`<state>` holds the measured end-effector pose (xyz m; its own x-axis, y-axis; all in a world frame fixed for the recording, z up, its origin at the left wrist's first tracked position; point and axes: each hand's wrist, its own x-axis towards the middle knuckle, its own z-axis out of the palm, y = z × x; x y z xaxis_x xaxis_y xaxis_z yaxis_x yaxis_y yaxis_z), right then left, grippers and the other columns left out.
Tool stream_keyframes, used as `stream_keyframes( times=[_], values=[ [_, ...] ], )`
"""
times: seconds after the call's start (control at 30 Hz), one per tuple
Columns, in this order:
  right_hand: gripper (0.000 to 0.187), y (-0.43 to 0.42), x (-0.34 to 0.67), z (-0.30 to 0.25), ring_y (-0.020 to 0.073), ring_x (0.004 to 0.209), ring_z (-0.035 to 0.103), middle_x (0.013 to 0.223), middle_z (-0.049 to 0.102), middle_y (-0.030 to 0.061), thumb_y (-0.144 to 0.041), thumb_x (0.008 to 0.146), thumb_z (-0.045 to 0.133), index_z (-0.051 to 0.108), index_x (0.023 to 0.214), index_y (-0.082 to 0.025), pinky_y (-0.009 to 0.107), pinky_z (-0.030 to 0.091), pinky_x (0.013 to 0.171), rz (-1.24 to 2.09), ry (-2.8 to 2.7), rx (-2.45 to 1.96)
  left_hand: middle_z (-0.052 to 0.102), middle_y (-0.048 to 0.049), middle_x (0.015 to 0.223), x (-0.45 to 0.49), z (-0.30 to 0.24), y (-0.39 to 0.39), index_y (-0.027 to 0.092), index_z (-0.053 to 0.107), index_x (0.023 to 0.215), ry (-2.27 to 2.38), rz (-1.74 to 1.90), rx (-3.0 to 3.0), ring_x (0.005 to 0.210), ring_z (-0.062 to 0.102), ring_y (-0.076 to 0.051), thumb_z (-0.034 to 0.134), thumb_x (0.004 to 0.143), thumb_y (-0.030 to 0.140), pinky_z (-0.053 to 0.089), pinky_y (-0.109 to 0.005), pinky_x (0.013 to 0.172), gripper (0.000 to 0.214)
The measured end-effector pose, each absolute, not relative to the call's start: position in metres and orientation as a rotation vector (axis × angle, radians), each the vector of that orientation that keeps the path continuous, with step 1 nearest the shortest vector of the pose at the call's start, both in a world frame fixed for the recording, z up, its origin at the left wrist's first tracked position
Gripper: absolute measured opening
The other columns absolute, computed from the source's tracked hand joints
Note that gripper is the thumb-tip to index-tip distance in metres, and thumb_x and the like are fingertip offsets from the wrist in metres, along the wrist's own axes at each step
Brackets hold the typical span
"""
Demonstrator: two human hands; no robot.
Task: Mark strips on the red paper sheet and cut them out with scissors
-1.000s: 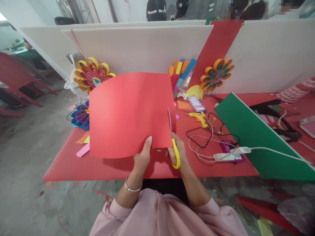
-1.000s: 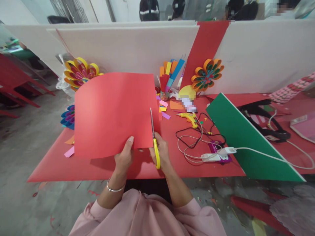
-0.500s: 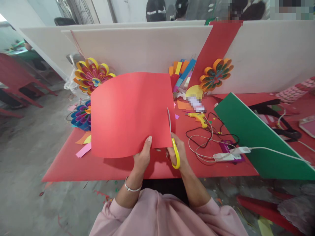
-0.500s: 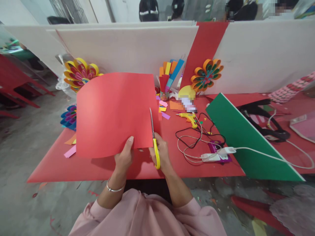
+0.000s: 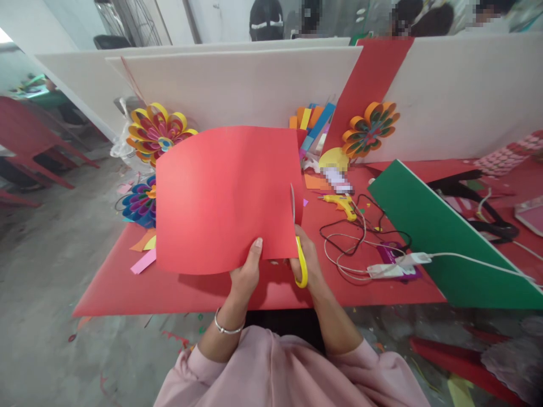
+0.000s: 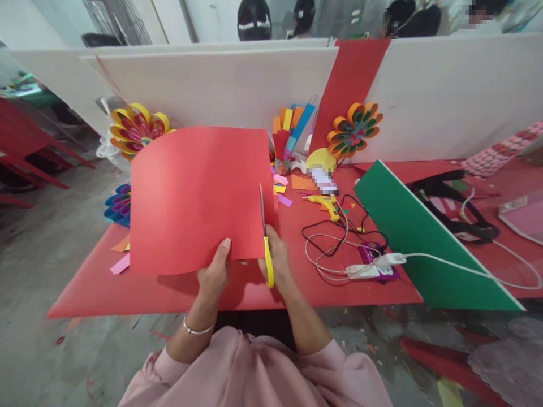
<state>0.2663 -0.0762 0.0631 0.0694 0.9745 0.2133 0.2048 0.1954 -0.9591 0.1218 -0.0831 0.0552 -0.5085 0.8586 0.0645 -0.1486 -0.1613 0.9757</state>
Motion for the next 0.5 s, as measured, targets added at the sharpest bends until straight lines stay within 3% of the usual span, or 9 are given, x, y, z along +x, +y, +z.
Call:
stream_keyframes(
  times=[0.27,0.5],
  values=[
    [0.030,-0.071,0.265,0.076,0.0179,0.066,0.064,0.075,0.068,-0.0014,-0.037,0.079,0.062,0.070,0.103,-0.023,0.027,0.052,0.060,0.810,-1.373,-1.151,0.083,-0.0104,0.120,0.121,0.055,-0.085,0.021,0.083,0.109,1.383,1.757,0.884,0.121,0.077,-0.028,0.093,0.079,0.049,0.059,-0.045,0.118,0.043],
    [0.024,-0.071,0.262,0.078,0.0155,0.058,0.058,0.068,0.065,-0.0034,-0.037,0.079,0.061,0.069,0.097,-0.023,0.026,0.048,0.055,0.809,-1.340,-1.151,0.084,-0.0085,0.115,0.123,0.057,-0.086,0.022,0.082,0.105,1.417,1.755,0.848,0.116,0.079,-0.028,0.094,0.075,0.052,0.061,-0.046,0.115,0.044]
  ],
)
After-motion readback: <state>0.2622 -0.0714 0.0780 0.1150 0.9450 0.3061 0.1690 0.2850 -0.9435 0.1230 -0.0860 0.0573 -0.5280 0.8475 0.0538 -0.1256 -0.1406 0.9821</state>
